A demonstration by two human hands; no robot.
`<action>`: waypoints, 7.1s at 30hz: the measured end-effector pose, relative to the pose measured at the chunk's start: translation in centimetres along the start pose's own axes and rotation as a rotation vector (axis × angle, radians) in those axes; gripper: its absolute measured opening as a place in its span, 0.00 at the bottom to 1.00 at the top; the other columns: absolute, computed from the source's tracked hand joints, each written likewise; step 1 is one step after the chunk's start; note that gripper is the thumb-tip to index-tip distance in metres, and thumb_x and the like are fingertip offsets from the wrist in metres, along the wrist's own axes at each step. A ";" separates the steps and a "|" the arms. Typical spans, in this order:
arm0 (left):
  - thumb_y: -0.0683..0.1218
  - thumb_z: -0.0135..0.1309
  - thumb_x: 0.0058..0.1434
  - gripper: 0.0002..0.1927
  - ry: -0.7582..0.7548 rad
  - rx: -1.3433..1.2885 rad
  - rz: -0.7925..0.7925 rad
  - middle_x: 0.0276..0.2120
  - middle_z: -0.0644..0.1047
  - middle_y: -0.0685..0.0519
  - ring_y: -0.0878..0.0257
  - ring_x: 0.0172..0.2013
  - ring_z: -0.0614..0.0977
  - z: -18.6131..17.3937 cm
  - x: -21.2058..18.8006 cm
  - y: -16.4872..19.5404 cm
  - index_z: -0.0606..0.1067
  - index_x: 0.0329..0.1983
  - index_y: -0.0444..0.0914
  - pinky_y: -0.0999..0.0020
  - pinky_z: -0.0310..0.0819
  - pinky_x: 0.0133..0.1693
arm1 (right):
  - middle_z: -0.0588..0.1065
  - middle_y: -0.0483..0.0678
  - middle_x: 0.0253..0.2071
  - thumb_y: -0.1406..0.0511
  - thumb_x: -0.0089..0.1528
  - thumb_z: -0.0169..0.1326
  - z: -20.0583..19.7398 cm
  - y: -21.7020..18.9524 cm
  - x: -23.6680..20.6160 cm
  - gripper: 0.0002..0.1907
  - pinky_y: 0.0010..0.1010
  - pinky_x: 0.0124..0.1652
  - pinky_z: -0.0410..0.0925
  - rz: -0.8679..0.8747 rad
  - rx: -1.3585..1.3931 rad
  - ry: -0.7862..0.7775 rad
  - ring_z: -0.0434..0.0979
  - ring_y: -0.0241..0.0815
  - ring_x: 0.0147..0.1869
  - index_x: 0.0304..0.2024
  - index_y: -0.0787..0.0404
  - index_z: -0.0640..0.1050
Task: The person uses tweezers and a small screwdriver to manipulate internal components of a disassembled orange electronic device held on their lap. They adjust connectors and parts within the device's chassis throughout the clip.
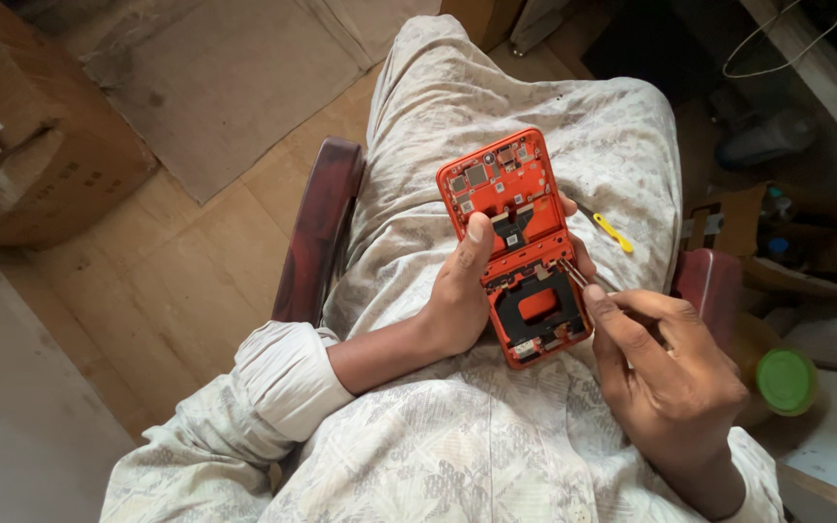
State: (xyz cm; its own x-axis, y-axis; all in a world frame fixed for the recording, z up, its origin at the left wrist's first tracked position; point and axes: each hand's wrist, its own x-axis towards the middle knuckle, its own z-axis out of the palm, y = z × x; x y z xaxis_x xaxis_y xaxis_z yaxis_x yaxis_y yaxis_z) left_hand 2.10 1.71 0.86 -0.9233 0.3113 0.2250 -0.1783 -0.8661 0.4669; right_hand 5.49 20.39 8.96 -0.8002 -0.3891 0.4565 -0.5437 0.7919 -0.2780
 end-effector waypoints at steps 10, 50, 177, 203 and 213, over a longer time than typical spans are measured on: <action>0.67 0.39 0.76 0.38 -0.056 -0.007 0.021 0.53 0.75 0.41 0.56 0.53 0.80 -0.1 -0.8 -0.1 0.58 0.73 0.33 0.60 0.76 0.57 | 0.79 0.48 0.39 0.75 0.61 0.64 0.5 -0.1 0.2 0.08 0.26 0.32 0.70 0.025 0.135 0.000 0.80 0.38 0.34 0.43 0.64 0.82; 0.68 0.36 0.79 0.38 0.033 -0.017 0.035 0.51 0.75 0.40 0.55 0.51 0.80 -1.2 0.1 -0.7 0.61 0.71 0.31 0.55 0.78 0.56 | 0.79 0.55 0.43 0.74 0.62 0.59 1.9 2.8 1.0 0.14 0.33 0.40 0.74 -0.042 0.266 -0.113 0.83 0.49 0.43 0.51 0.64 0.78; 0.67 0.35 0.76 0.37 0.142 0.163 -0.010 0.48 0.78 0.44 0.59 0.49 0.81 -0.3 1.3 -0.1 0.65 0.68 0.31 0.62 0.79 0.54 | 0.77 0.50 0.29 0.66 0.66 0.61 2.1 4.6 1.3 0.08 0.36 0.31 0.66 -0.183 -0.152 -0.054 0.75 0.45 0.29 0.46 0.62 0.82; 0.35 0.53 0.71 0.34 -0.112 0.206 0.054 0.62 0.72 0.46 0.59 0.65 0.74 -0.6 0.4 -0.1 0.55 0.77 0.35 0.60 0.67 0.69 | 0.79 0.47 0.41 0.71 0.63 0.68 0.9 2.3 0.5 0.10 0.24 0.31 0.70 -0.098 0.055 0.091 0.79 0.35 0.34 0.47 0.60 0.84; 0.33 0.51 0.71 0.33 -0.094 0.221 0.075 0.61 0.72 0.47 0.60 0.64 0.74 -0.8 0.3 -0.4 0.54 0.75 0.34 0.61 0.67 0.69 | 0.78 0.48 0.43 0.72 0.62 0.69 1.4 1.8 0.5 0.11 0.23 0.31 0.70 -0.059 0.088 0.090 0.79 0.35 0.36 0.47 0.60 0.84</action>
State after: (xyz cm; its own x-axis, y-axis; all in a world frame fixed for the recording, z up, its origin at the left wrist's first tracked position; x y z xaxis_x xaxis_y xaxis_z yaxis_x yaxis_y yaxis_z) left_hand 1.59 1.87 0.07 -0.8936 0.2930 0.3401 -0.0218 -0.7851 0.6190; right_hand 3.78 20.97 7.51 -0.7426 -0.3867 0.5468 -0.6123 0.7229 -0.3202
